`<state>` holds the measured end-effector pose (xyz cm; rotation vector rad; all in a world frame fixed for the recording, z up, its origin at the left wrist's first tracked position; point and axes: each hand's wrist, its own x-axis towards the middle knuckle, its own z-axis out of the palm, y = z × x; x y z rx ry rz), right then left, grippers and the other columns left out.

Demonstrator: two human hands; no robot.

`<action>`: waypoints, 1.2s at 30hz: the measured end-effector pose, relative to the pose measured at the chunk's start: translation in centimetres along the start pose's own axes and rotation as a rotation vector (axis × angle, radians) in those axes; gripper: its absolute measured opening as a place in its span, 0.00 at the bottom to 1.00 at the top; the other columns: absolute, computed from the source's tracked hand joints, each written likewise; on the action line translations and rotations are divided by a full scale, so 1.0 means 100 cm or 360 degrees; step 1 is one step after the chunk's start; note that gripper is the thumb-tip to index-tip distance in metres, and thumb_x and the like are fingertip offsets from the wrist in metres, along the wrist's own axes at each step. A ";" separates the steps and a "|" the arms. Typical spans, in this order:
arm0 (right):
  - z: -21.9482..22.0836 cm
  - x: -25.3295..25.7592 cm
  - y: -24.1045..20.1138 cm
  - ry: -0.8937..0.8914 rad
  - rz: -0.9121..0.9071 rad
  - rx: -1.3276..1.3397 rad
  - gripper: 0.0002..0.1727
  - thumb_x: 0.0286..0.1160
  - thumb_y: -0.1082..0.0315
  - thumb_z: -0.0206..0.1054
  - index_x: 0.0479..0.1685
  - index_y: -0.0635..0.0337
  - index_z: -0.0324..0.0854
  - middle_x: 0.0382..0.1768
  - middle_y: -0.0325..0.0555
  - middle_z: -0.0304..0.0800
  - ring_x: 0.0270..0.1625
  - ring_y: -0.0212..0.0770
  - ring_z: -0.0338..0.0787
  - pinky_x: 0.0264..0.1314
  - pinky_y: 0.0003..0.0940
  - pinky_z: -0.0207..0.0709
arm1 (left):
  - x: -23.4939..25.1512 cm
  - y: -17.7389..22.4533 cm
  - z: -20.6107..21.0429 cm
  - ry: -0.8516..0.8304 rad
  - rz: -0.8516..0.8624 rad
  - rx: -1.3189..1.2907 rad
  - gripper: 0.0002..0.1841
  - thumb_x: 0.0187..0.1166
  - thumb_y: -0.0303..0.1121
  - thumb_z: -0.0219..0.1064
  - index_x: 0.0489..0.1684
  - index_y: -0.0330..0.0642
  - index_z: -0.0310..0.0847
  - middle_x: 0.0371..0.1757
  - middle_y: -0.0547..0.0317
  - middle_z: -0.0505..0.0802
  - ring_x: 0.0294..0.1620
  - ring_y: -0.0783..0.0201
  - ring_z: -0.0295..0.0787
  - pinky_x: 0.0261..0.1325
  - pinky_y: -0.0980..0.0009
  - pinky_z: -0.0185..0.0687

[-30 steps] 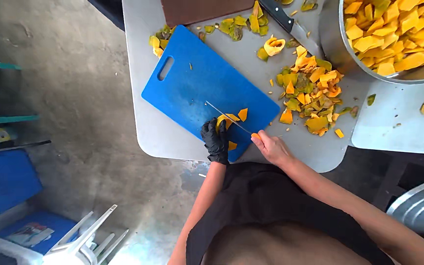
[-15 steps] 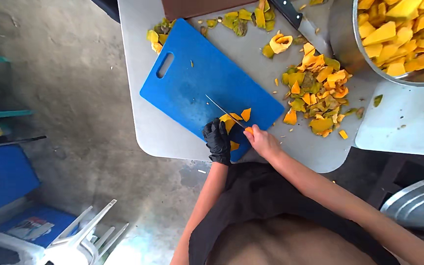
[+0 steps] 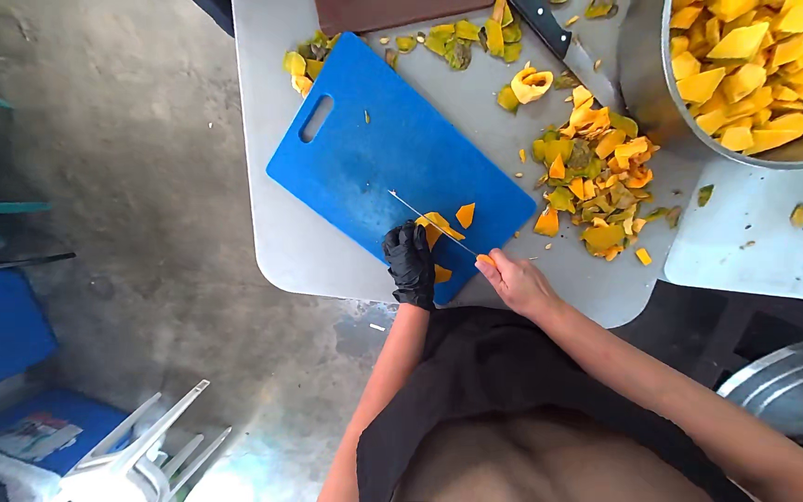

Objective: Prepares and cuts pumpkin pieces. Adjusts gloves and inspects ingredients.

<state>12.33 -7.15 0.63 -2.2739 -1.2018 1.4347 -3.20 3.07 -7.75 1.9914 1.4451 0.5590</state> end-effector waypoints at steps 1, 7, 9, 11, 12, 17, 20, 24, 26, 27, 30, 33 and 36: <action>0.001 -0.001 0.001 -0.0012 0.0007 -0.0011 0.29 0.95 0.49 0.48 0.51 0.72 0.79 0.30 0.62 0.87 0.39 0.63 0.91 0.44 0.58 0.81 | 0.001 0.000 0.001 0.0032 0.0014 0.0001 0.18 0.90 0.36 0.56 0.59 0.29 0.85 0.58 0.31 0.86 0.64 0.36 0.81 0.72 0.48 0.72; 0.008 0.005 0.000 -0.0107 0.0119 -0.0009 0.28 0.95 0.52 0.48 0.55 0.74 0.78 0.34 0.64 0.88 0.43 0.63 0.91 0.48 0.58 0.81 | 0.000 -0.002 0.004 0.0078 0.0026 -0.0009 0.17 0.88 0.35 0.58 0.57 0.28 0.86 0.54 0.32 0.87 0.60 0.39 0.83 0.68 0.51 0.75; 0.015 0.018 -0.011 -0.0088 0.0215 -0.0041 0.27 0.95 0.54 0.50 0.58 0.75 0.78 0.38 0.68 0.90 0.47 0.67 0.92 0.52 0.61 0.82 | 0.001 -0.003 0.005 0.0092 0.0047 0.0020 0.17 0.88 0.35 0.58 0.56 0.29 0.87 0.53 0.33 0.88 0.59 0.40 0.84 0.68 0.52 0.75; 0.020 0.039 -0.023 -0.0049 0.0319 -0.0058 0.28 0.94 0.52 0.52 0.62 0.75 0.78 0.42 0.70 0.91 0.51 0.70 0.92 0.54 0.65 0.81 | 0.003 -0.001 0.005 0.0094 0.0049 0.0046 0.17 0.86 0.34 0.59 0.53 0.28 0.88 0.51 0.32 0.90 0.57 0.38 0.85 0.66 0.51 0.75; 0.025 0.048 -0.027 -0.0004 0.0321 -0.0093 0.28 0.94 0.51 0.53 0.62 0.74 0.78 0.41 0.69 0.91 0.49 0.71 0.93 0.52 0.66 0.82 | 0.002 0.000 0.003 0.0066 0.0030 0.0051 0.17 0.86 0.34 0.58 0.54 0.28 0.88 0.52 0.32 0.90 0.58 0.37 0.85 0.66 0.50 0.75; 0.011 0.071 -0.026 -0.0050 0.0170 -0.0044 0.29 0.94 0.47 0.50 0.58 0.70 0.78 0.36 0.66 0.89 0.45 0.68 0.92 0.47 0.64 0.82 | 0.007 0.001 -0.001 0.0021 0.0016 0.0007 0.17 0.86 0.34 0.58 0.55 0.29 0.88 0.52 0.32 0.89 0.59 0.37 0.85 0.68 0.48 0.75; -0.001 0.059 -0.011 -0.0064 0.0104 0.0102 0.28 0.95 0.49 0.48 0.53 0.69 0.79 0.28 0.61 0.84 0.35 0.62 0.89 0.41 0.59 0.80 | 0.009 -0.001 -0.007 -0.0068 0.0041 -0.0047 0.17 0.87 0.34 0.58 0.54 0.29 0.88 0.52 0.31 0.89 0.59 0.36 0.84 0.68 0.48 0.75; -0.004 0.025 -0.008 0.0019 0.0046 0.0145 0.27 0.95 0.51 0.49 0.49 0.70 0.79 0.25 0.57 0.81 0.31 0.58 0.86 0.38 0.56 0.79 | 0.006 0.001 -0.013 -0.0159 -0.0024 -0.0111 0.20 0.90 0.39 0.55 0.62 0.29 0.83 0.61 0.32 0.88 0.67 0.39 0.83 0.74 0.47 0.73; 0.000 0.010 -0.008 0.0026 0.0000 0.0115 0.27 0.95 0.51 0.49 0.50 0.71 0.79 0.26 0.58 0.83 0.33 0.58 0.88 0.40 0.56 0.80 | -0.001 0.004 -0.016 -0.0119 -0.0121 -0.0110 0.23 0.91 0.41 0.53 0.69 0.29 0.77 0.66 0.33 0.86 0.70 0.41 0.81 0.76 0.48 0.73; 0.002 0.004 -0.008 0.0029 -0.0007 0.0098 0.27 0.95 0.51 0.49 0.50 0.71 0.79 0.26 0.58 0.84 0.34 0.58 0.88 0.40 0.56 0.80 | -0.003 0.005 -0.016 -0.0077 -0.0162 -0.0104 0.23 0.91 0.42 0.53 0.69 0.29 0.76 0.66 0.34 0.86 0.70 0.41 0.81 0.75 0.48 0.73; 0.007 -0.004 -0.009 0.0021 0.0014 0.0012 0.29 0.95 0.49 0.47 0.50 0.71 0.79 0.28 0.60 0.86 0.36 0.60 0.90 0.41 0.56 0.81 | -0.008 0.004 -0.012 -0.0072 -0.0209 -0.0023 0.22 0.92 0.42 0.51 0.68 0.32 0.78 0.67 0.37 0.86 0.71 0.42 0.81 0.74 0.47 0.74; 0.006 -0.003 -0.013 -0.0052 0.0074 -0.0007 0.29 0.95 0.50 0.47 0.53 0.72 0.78 0.33 0.63 0.87 0.41 0.63 0.91 0.45 0.57 0.81 | -0.009 0.000 -0.003 0.0018 -0.0081 -0.0005 0.19 0.91 0.37 0.52 0.62 0.32 0.84 0.64 0.34 0.87 0.69 0.39 0.82 0.73 0.47 0.74; 0.011 -0.001 -0.016 -0.0075 0.0141 -0.0055 0.28 0.95 0.51 0.48 0.58 0.73 0.78 0.36 0.65 0.89 0.44 0.64 0.93 0.48 0.58 0.82 | -0.011 -0.002 0.002 0.0120 0.0002 -0.0041 0.18 0.91 0.35 0.53 0.58 0.29 0.85 0.61 0.32 0.87 0.67 0.40 0.83 0.73 0.52 0.74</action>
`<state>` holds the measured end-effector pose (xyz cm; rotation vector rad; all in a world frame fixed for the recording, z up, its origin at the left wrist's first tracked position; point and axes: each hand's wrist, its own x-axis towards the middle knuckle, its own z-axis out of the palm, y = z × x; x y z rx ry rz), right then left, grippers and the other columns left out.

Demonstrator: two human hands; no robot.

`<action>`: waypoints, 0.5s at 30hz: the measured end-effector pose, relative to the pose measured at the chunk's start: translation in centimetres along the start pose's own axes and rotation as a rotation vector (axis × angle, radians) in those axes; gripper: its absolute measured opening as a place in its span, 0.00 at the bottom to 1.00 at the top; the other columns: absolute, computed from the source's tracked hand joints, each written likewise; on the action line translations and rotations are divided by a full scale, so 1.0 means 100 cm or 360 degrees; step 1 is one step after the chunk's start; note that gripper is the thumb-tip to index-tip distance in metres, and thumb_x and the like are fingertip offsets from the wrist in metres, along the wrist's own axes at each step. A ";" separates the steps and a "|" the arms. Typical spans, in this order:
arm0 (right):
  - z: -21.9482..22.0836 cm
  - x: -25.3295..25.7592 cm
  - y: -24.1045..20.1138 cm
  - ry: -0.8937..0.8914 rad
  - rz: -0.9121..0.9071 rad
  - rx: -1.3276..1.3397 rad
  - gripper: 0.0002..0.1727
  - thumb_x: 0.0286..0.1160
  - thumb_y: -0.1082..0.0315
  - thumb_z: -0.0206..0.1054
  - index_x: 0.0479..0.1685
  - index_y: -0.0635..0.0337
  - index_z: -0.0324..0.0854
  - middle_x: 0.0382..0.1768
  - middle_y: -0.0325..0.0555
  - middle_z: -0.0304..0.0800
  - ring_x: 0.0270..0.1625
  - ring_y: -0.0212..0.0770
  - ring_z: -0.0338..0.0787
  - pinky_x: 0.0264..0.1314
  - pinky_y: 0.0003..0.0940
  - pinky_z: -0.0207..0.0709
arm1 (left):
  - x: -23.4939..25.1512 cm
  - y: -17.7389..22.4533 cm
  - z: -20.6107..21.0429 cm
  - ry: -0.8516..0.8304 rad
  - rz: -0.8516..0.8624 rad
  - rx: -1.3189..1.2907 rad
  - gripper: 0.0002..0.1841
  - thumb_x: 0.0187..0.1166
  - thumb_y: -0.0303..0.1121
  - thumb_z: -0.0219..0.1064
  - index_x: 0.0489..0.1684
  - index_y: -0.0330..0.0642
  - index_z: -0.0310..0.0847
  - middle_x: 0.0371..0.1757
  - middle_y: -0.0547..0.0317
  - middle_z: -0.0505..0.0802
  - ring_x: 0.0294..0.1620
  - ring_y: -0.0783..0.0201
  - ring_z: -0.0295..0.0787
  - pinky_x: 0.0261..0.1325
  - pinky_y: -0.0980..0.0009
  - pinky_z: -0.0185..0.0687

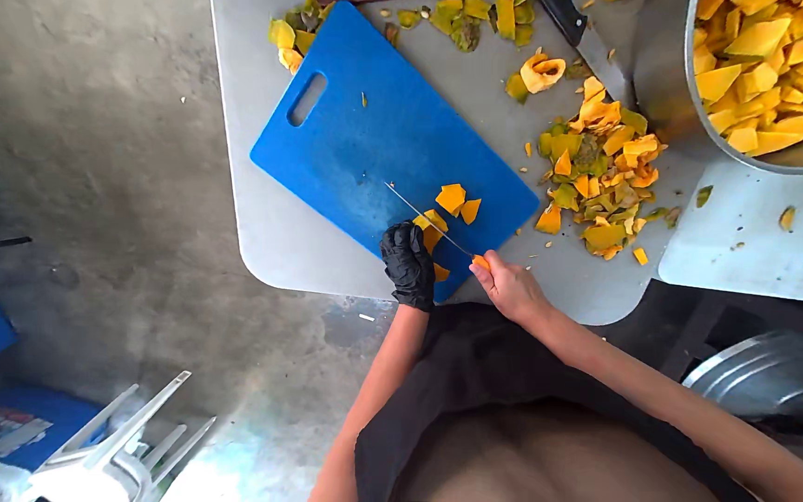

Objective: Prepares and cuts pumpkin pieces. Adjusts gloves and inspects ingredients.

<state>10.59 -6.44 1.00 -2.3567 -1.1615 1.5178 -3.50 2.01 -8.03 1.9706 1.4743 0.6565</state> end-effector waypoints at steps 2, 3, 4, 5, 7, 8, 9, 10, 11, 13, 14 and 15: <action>0.005 0.008 -0.006 0.0006 0.0052 0.0003 0.27 0.95 0.53 0.50 0.58 0.74 0.78 0.36 0.66 0.90 0.46 0.65 0.93 0.49 0.59 0.82 | 0.001 0.000 0.001 0.0008 -0.0004 -0.0001 0.18 0.91 0.35 0.53 0.56 0.28 0.85 0.59 0.33 0.88 0.65 0.41 0.83 0.73 0.53 0.74; 0.006 0.016 -0.010 -0.0003 0.0095 0.0018 0.27 0.95 0.53 0.50 0.57 0.74 0.78 0.36 0.66 0.89 0.46 0.65 0.93 0.49 0.59 0.82 | 0.001 -0.001 0.002 0.0026 0.0014 -0.0001 0.19 0.91 0.36 0.52 0.55 0.28 0.85 0.58 0.33 0.88 0.65 0.42 0.83 0.73 0.54 0.73; 0.007 0.026 -0.013 -0.0024 0.0149 0.0040 0.27 0.95 0.52 0.51 0.58 0.74 0.78 0.37 0.66 0.89 0.47 0.66 0.92 0.51 0.60 0.82 | 0.002 -0.002 0.003 0.0048 0.0031 -0.0005 0.19 0.90 0.35 0.52 0.55 0.27 0.85 0.57 0.32 0.88 0.64 0.41 0.84 0.72 0.55 0.73; 0.010 0.036 -0.015 -0.0021 0.0180 0.0050 0.27 0.95 0.52 0.51 0.58 0.74 0.78 0.38 0.67 0.89 0.47 0.67 0.92 0.51 0.61 0.82 | 0.001 -0.002 0.004 0.0069 0.0037 -0.0004 0.19 0.90 0.35 0.52 0.53 0.27 0.86 0.55 0.32 0.89 0.62 0.41 0.85 0.71 0.56 0.74; 0.019 0.048 -0.012 0.0056 0.0138 0.0028 0.27 0.94 0.53 0.52 0.57 0.75 0.78 0.37 0.67 0.90 0.46 0.68 0.93 0.49 0.62 0.83 | 0.001 -0.003 0.004 0.0027 -0.0006 -0.0011 0.19 0.91 0.35 0.51 0.54 0.27 0.85 0.57 0.33 0.88 0.64 0.43 0.84 0.72 0.56 0.73; 0.020 0.051 -0.011 0.0089 0.0108 0.0019 0.27 0.94 0.53 0.52 0.57 0.75 0.78 0.36 0.68 0.90 0.45 0.68 0.93 0.49 0.62 0.83 | 0.003 -0.002 0.003 0.0003 -0.0027 -0.0015 0.19 0.90 0.35 0.51 0.56 0.27 0.85 0.58 0.33 0.87 0.65 0.43 0.83 0.73 0.56 0.73; 0.022 0.050 -0.009 0.0118 0.0085 0.0004 0.27 0.94 0.53 0.52 0.56 0.75 0.78 0.35 0.67 0.90 0.44 0.68 0.94 0.47 0.61 0.83 | 0.003 -0.001 0.001 -0.0002 -0.0025 -0.0014 0.19 0.90 0.35 0.52 0.56 0.27 0.85 0.58 0.32 0.88 0.65 0.41 0.83 0.73 0.55 0.73; 0.023 0.048 -0.005 0.0144 0.0062 -0.0023 0.27 0.94 0.52 0.52 0.55 0.74 0.78 0.34 0.66 0.90 0.42 0.67 0.94 0.45 0.61 0.84 | 0.002 0.000 0.001 0.0020 -0.0015 -0.0007 0.19 0.90 0.35 0.52 0.54 0.26 0.85 0.56 0.31 0.89 0.63 0.40 0.84 0.72 0.55 0.74; 0.021 0.049 0.000 0.0190 0.0020 -0.0061 0.27 0.94 0.52 0.53 0.55 0.74 0.79 0.33 0.66 0.90 0.40 0.68 0.94 0.43 0.61 0.83 | 0.004 0.001 0.002 0.0035 -0.0001 -0.0007 0.20 0.90 0.35 0.52 0.53 0.26 0.86 0.55 0.31 0.89 0.63 0.40 0.85 0.72 0.55 0.74; 0.015 0.050 0.009 0.0278 -0.0053 -0.0167 0.28 0.93 0.50 0.54 0.54 0.73 0.79 0.31 0.66 0.89 0.38 0.69 0.94 0.39 0.63 0.83 | 0.007 0.001 0.002 0.0039 0.0005 0.0012 0.20 0.90 0.35 0.51 0.52 0.26 0.86 0.54 0.31 0.89 0.62 0.40 0.85 0.71 0.55 0.75; 0.012 0.050 0.013 0.0304 -0.0071 -0.0193 0.28 0.93 0.49 0.54 0.54 0.73 0.79 0.30 0.66 0.89 0.37 0.70 0.93 0.37 0.63 0.83 | 0.007 0.000 0.002 0.0040 0.0010 0.0019 0.20 0.90 0.35 0.51 0.51 0.26 0.86 0.54 0.31 0.89 0.62 0.40 0.85 0.71 0.55 0.74; 0.008 0.049 0.015 0.0300 -0.0076 -0.0173 0.29 0.93 0.49 0.53 0.53 0.73 0.79 0.29 0.66 0.89 0.37 0.69 0.93 0.37 0.63 0.83 | 0.008 0.000 0.002 0.0043 0.0011 0.0015 0.19 0.90 0.35 0.52 0.51 0.26 0.86 0.54 0.31 0.89 0.62 0.40 0.85 0.71 0.56 0.74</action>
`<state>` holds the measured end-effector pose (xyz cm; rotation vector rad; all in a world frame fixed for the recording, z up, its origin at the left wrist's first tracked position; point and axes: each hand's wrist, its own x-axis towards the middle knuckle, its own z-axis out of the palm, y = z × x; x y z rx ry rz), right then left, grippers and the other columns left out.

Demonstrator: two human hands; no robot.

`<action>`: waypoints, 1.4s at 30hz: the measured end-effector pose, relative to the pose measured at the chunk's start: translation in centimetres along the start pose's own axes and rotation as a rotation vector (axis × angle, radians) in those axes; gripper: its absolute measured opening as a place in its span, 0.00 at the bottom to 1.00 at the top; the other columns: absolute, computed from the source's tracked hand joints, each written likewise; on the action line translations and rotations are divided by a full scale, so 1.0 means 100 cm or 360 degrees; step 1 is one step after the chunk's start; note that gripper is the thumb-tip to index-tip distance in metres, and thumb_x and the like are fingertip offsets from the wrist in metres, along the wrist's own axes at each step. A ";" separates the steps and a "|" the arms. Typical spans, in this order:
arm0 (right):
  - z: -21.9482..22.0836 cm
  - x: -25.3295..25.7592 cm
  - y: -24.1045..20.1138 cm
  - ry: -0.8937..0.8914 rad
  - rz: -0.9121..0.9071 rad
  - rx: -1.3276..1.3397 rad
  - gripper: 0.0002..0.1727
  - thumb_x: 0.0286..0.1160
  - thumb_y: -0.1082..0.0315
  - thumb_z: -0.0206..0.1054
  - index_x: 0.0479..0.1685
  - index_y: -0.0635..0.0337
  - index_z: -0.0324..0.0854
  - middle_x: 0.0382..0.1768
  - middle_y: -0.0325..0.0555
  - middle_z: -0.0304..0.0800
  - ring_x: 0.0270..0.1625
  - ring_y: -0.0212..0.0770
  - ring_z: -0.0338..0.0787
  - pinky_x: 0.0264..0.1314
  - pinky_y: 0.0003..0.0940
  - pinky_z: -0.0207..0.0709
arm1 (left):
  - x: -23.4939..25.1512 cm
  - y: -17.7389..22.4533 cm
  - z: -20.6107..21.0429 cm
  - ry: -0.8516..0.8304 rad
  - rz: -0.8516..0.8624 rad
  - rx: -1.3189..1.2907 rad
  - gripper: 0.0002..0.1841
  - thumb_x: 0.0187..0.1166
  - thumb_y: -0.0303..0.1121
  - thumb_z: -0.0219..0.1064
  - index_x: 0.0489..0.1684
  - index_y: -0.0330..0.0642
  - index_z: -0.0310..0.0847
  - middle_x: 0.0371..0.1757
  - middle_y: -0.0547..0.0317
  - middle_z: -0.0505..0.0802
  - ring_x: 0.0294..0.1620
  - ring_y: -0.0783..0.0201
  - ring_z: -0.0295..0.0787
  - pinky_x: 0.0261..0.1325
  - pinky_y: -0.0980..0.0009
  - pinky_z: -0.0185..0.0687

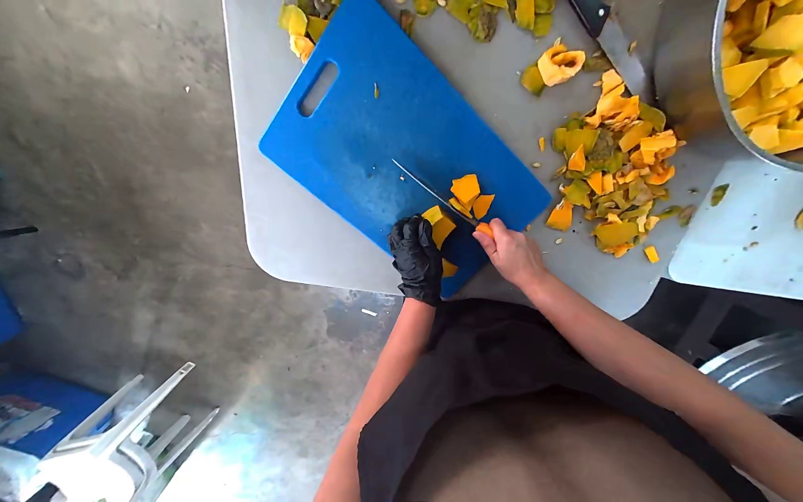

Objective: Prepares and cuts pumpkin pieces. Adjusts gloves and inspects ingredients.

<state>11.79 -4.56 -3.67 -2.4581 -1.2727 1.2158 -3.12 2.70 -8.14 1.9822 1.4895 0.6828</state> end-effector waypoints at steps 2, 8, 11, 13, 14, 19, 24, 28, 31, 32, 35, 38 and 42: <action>-0.007 -0.005 0.001 -0.0037 -0.0018 0.0129 0.28 0.94 0.50 0.51 0.51 0.72 0.79 0.26 0.63 0.86 0.34 0.65 0.91 0.37 0.61 0.81 | 0.001 0.002 -0.001 -0.0037 -0.0025 -0.0007 0.18 0.89 0.33 0.52 0.51 0.26 0.86 0.54 0.31 0.89 0.62 0.39 0.84 0.71 0.54 0.74; -0.014 -0.034 -0.017 -0.0104 -0.0103 0.0335 0.26 0.95 0.53 0.50 0.48 0.72 0.80 0.23 0.56 0.82 0.30 0.56 0.87 0.36 0.53 0.79 | 0.002 0.004 -0.006 -0.0136 -0.0066 -0.0007 0.20 0.91 0.35 0.50 0.56 0.26 0.83 0.60 0.30 0.87 0.68 0.36 0.81 0.74 0.48 0.72; -0.015 -0.035 -0.016 -0.0108 -0.0106 0.0298 0.26 0.95 0.53 0.49 0.48 0.72 0.80 0.24 0.57 0.83 0.32 0.57 0.88 0.37 0.54 0.80 | 0.003 0.001 -0.001 -0.0059 -0.0017 -0.0054 0.19 0.89 0.34 0.51 0.51 0.25 0.85 0.55 0.30 0.89 0.62 0.38 0.84 0.71 0.51 0.74; -0.016 -0.034 -0.014 -0.0105 -0.0124 0.0273 0.26 0.95 0.53 0.50 0.49 0.72 0.80 0.25 0.57 0.83 0.32 0.57 0.88 0.37 0.54 0.80 | 0.004 0.000 0.000 -0.0040 -0.0012 -0.0040 0.19 0.89 0.33 0.52 0.50 0.25 0.86 0.53 0.31 0.89 0.61 0.38 0.85 0.69 0.52 0.75; -0.015 -0.035 -0.012 -0.0102 -0.0130 0.0262 0.26 0.95 0.52 0.50 0.49 0.72 0.80 0.25 0.57 0.83 0.32 0.58 0.89 0.37 0.54 0.80 | 0.004 0.001 0.000 -0.0043 -0.0014 -0.0028 0.19 0.89 0.33 0.52 0.50 0.25 0.86 0.53 0.31 0.89 0.62 0.38 0.85 0.70 0.52 0.74; -0.008 -0.035 -0.007 -0.0174 -0.0087 0.0272 0.27 0.95 0.53 0.48 0.49 0.73 0.79 0.24 0.56 0.82 0.32 0.55 0.87 0.38 0.51 0.79 | 0.003 -0.001 0.001 -0.0012 0.0019 -0.0046 0.20 0.89 0.34 0.50 0.48 0.25 0.86 0.51 0.32 0.90 0.59 0.39 0.86 0.69 0.53 0.75; 0.006 -0.003 -0.029 -0.0246 0.0182 0.0135 0.27 0.94 0.55 0.52 0.63 0.76 0.79 0.42 0.71 0.91 0.50 0.71 0.92 0.54 0.66 0.81 | 0.003 0.002 -0.001 -0.0060 -0.0034 -0.0024 0.18 0.86 0.32 0.53 0.49 0.25 0.88 0.53 0.31 0.90 0.59 0.38 0.86 0.67 0.52 0.76; 0.010 0.006 -0.034 -0.0192 0.0202 0.0098 0.28 0.94 0.52 0.53 0.54 0.76 0.81 0.40 0.70 0.91 0.49 0.70 0.93 0.52 0.66 0.82 | 0.004 0.004 -0.006 -0.0139 -0.0079 -0.0039 0.18 0.87 0.32 0.53 0.51 0.26 0.87 0.55 0.31 0.89 0.63 0.38 0.85 0.70 0.51 0.74; 0.002 0.010 -0.019 -0.0237 0.0150 0.0200 0.29 0.95 0.50 0.50 0.55 0.74 0.80 0.36 0.68 0.89 0.45 0.68 0.92 0.49 0.64 0.81 | 0.013 0.005 -0.010 -0.0220 -0.0067 -0.0063 0.19 0.88 0.33 0.52 0.50 0.26 0.87 0.52 0.32 0.90 0.60 0.38 0.85 0.70 0.49 0.74; -0.003 0.011 -0.015 -0.0251 0.0135 0.0265 0.30 0.95 0.50 0.49 0.56 0.74 0.80 0.36 0.68 0.89 0.44 0.68 0.92 0.50 0.65 0.81 | 0.017 0.005 -0.014 -0.0298 -0.0047 -0.0061 0.19 0.89 0.34 0.52 0.52 0.27 0.86 0.54 0.32 0.89 0.61 0.38 0.85 0.70 0.48 0.75; -0.016 0.002 -0.007 -0.0162 0.0092 0.0414 0.29 0.96 0.51 0.46 0.51 0.72 0.80 0.26 0.58 0.81 0.31 0.57 0.85 0.40 0.56 0.78 | 0.024 0.007 -0.024 -0.0471 0.0014 -0.0013 0.21 0.93 0.41 0.49 0.60 0.34 0.84 0.61 0.36 0.87 0.65 0.39 0.83 0.69 0.46 0.76; -0.022 -0.017 -0.012 -0.0060 0.0033 0.0472 0.27 0.96 0.53 0.47 0.48 0.70 0.79 0.21 0.51 0.76 0.26 0.49 0.81 0.35 0.50 0.77 | 0.021 0.010 -0.025 -0.0423 -0.0059 -0.0037 0.22 0.92 0.43 0.50 0.63 0.36 0.82 0.62 0.38 0.87 0.66 0.41 0.83 0.70 0.46 0.76; -0.017 -0.035 -0.020 -0.0031 -0.0015 0.0382 0.27 0.95 0.52 0.47 0.47 0.70 0.80 0.22 0.52 0.79 0.28 0.51 0.84 0.35 0.49 0.78 | 0.009 0.009 -0.018 -0.0287 -0.0148 0.0010 0.22 0.91 0.42 0.53 0.65 0.32 0.81 0.64 0.36 0.87 0.67 0.40 0.84 0.70 0.47 0.77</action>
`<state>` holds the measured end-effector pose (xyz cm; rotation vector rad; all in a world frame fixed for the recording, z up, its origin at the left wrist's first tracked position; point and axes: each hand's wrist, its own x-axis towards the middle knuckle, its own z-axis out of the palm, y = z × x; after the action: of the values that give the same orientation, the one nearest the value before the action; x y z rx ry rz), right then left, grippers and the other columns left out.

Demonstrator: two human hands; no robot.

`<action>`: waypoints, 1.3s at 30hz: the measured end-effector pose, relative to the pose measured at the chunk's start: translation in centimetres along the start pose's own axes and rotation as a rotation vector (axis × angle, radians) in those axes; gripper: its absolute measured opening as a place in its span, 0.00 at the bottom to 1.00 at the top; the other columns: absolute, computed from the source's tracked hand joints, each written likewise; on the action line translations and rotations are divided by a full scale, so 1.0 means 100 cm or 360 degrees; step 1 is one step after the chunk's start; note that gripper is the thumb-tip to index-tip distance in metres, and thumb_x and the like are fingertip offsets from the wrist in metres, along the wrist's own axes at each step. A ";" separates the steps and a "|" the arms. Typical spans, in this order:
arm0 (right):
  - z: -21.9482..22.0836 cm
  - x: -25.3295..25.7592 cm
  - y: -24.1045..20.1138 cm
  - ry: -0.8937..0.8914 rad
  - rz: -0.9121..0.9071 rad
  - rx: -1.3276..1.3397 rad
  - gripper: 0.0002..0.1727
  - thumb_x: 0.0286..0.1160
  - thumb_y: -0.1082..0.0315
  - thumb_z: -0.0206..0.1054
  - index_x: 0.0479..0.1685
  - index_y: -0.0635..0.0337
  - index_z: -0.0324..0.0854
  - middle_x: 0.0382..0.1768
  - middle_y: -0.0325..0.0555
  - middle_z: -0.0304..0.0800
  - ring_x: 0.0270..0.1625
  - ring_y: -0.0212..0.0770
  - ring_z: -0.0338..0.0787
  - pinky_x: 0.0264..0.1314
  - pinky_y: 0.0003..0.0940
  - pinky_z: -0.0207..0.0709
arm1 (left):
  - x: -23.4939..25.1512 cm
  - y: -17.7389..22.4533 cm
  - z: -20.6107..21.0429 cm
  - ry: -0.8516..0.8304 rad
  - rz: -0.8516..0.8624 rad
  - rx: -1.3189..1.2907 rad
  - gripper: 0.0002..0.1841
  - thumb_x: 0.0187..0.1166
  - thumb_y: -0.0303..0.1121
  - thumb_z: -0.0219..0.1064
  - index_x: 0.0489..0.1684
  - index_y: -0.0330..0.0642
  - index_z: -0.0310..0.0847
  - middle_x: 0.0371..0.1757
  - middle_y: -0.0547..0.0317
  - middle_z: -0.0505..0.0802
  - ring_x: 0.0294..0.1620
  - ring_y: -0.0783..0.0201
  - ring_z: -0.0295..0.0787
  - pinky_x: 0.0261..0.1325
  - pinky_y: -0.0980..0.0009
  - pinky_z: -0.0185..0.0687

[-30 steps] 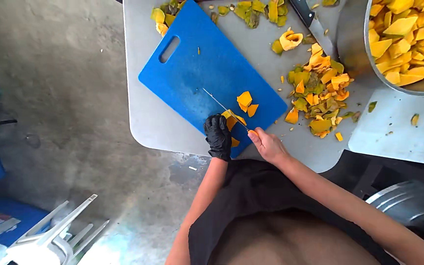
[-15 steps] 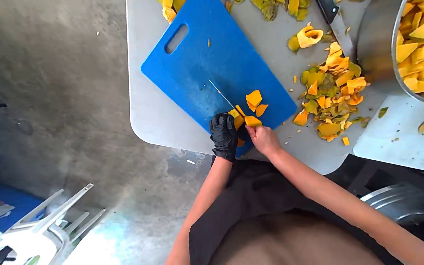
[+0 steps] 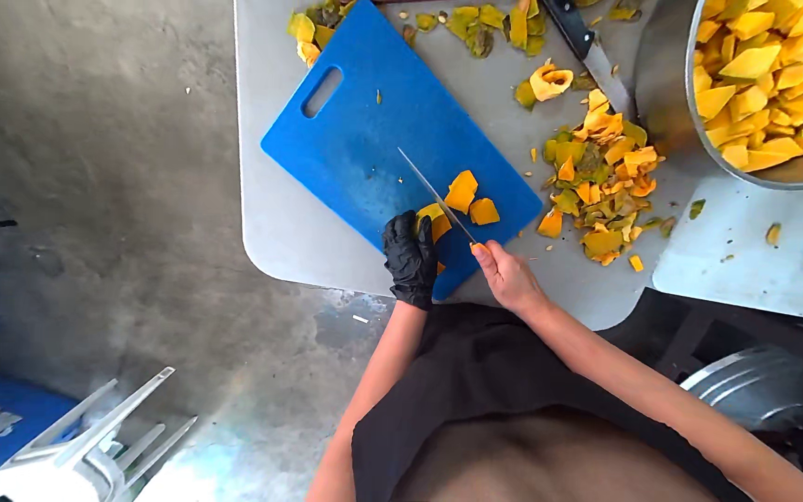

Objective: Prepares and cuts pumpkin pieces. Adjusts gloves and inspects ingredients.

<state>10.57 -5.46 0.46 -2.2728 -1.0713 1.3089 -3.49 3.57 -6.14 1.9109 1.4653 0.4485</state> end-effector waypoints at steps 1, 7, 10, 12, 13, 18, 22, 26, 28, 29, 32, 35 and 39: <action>0.002 -0.001 -0.001 -0.0019 0.0008 -0.0017 0.27 0.96 0.52 0.47 0.48 0.70 0.80 0.23 0.53 0.80 0.30 0.52 0.85 0.37 0.50 0.78 | 0.000 -0.001 0.002 0.0018 0.0004 0.0007 0.21 0.91 0.42 0.53 0.65 0.33 0.81 0.64 0.35 0.87 0.67 0.40 0.83 0.70 0.47 0.77; 0.006 -0.002 0.003 -0.0034 -0.0004 -0.0039 0.26 0.95 0.54 0.48 0.48 0.72 0.81 0.25 0.56 0.82 0.32 0.53 0.86 0.38 0.50 0.79 | -0.001 -0.010 0.013 0.0107 0.0127 0.0007 0.18 0.88 0.38 0.59 0.60 0.30 0.82 0.64 0.32 0.86 0.70 0.38 0.81 0.73 0.48 0.74; 0.008 0.002 0.004 -0.0081 0.0020 -0.0013 0.26 0.95 0.54 0.48 0.46 0.72 0.80 0.24 0.53 0.80 0.30 0.49 0.84 0.37 0.46 0.77 | 0.000 -0.012 0.016 0.0168 0.0164 -0.0010 0.17 0.88 0.37 0.58 0.58 0.30 0.83 0.61 0.32 0.86 0.68 0.38 0.81 0.73 0.50 0.74; 0.011 0.005 0.003 -0.0103 0.0063 -0.0013 0.26 0.95 0.54 0.47 0.46 0.72 0.79 0.24 0.53 0.80 0.30 0.48 0.83 0.37 0.44 0.77 | 0.001 -0.011 0.017 0.0169 0.0147 -0.0040 0.18 0.88 0.37 0.58 0.56 0.28 0.84 0.60 0.31 0.87 0.66 0.37 0.82 0.72 0.50 0.74; 0.015 0.007 0.002 -0.0092 0.0083 -0.0024 0.26 0.95 0.55 0.48 0.47 0.73 0.80 0.25 0.55 0.82 0.32 0.50 0.85 0.39 0.46 0.78 | 0.002 -0.011 0.017 0.0163 0.0138 -0.0041 0.18 0.88 0.37 0.58 0.55 0.28 0.84 0.59 0.31 0.87 0.65 0.37 0.82 0.71 0.50 0.74; 0.036 0.014 0.004 0.0103 0.0097 -0.0137 0.23 0.92 0.59 0.54 0.49 0.77 0.81 0.27 0.62 0.87 0.34 0.62 0.91 0.40 0.56 0.82 | -0.001 -0.009 0.015 0.0140 0.0112 -0.0010 0.19 0.89 0.39 0.56 0.56 0.29 0.84 0.59 0.32 0.86 0.66 0.38 0.81 0.70 0.52 0.74; 0.030 0.030 -0.015 -0.0074 0.0364 -0.0207 0.27 0.94 0.52 0.52 0.56 0.75 0.79 0.37 0.67 0.90 0.45 0.67 0.93 0.48 0.63 0.83 | 0.005 -0.007 0.018 0.0205 0.0122 -0.0015 0.17 0.85 0.35 0.59 0.48 0.27 0.87 0.53 0.31 0.89 0.60 0.36 0.84 0.67 0.49 0.75; 0.027 0.052 -0.020 -0.0126 0.0335 -0.0163 0.32 0.95 0.46 0.45 0.59 0.71 0.78 0.42 0.68 0.90 0.50 0.68 0.93 0.51 0.64 0.83 | 0.010 -0.006 0.017 0.0175 0.0084 0.0002 0.17 0.86 0.35 0.58 0.49 0.27 0.86 0.53 0.32 0.88 0.59 0.36 0.84 0.65 0.48 0.76; 0.028 0.042 -0.004 -0.0129 0.0288 -0.0106 0.31 0.95 0.47 0.46 0.58 0.71 0.78 0.39 0.67 0.89 0.48 0.67 0.92 0.51 0.63 0.82 | 0.008 -0.005 0.016 0.0143 0.0028 -0.0021 0.17 0.87 0.36 0.58 0.51 0.27 0.86 0.54 0.32 0.88 0.61 0.36 0.84 0.67 0.48 0.76; 0.027 0.035 0.005 -0.0130 0.0279 -0.0100 0.31 0.95 0.47 0.46 0.58 0.72 0.78 0.39 0.67 0.89 0.48 0.67 0.92 0.52 0.63 0.82 | 0.010 -0.005 0.015 0.0127 0.0015 -0.0030 0.18 0.88 0.36 0.58 0.52 0.27 0.85 0.55 0.32 0.88 0.62 0.36 0.83 0.68 0.47 0.75; 0.020 0.018 0.026 -0.0150 0.0245 -0.0065 0.30 0.96 0.50 0.46 0.57 0.75 0.79 0.38 0.68 0.88 0.49 0.66 0.91 0.55 0.63 0.80 | 0.010 -0.006 0.008 0.0018 0.0035 -0.0001 0.18 0.91 0.39 0.55 0.57 0.31 0.83 0.61 0.33 0.86 0.67 0.37 0.81 0.72 0.46 0.73; 0.012 0.016 0.033 -0.0141 0.0252 0.0112 0.31 0.97 0.50 0.43 0.55 0.74 0.80 0.34 0.64 0.85 0.40 0.61 0.87 0.51 0.58 0.78 | 0.018 -0.009 0.003 -0.0044 0.0076 0.0056 0.19 0.90 0.40 0.56 0.55 0.30 0.85 0.58 0.32 0.88 0.64 0.36 0.83 0.69 0.43 0.74; -0.009 0.028 0.023 -0.0247 0.0318 0.0352 0.33 0.97 0.47 0.37 0.63 0.67 0.77 0.29 0.55 0.78 0.27 0.49 0.78 0.37 0.47 0.77 | 0.021 -0.003 -0.011 -0.0025 0.0219 0.0060 0.20 0.87 0.42 0.59 0.61 0.32 0.83 0.60 0.35 0.89 0.65 0.38 0.84 0.70 0.43 0.74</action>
<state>13.15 -4.84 -2.11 -2.1844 -0.7160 1.6181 -3.78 5.98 -5.85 2.0489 1.3459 0.4708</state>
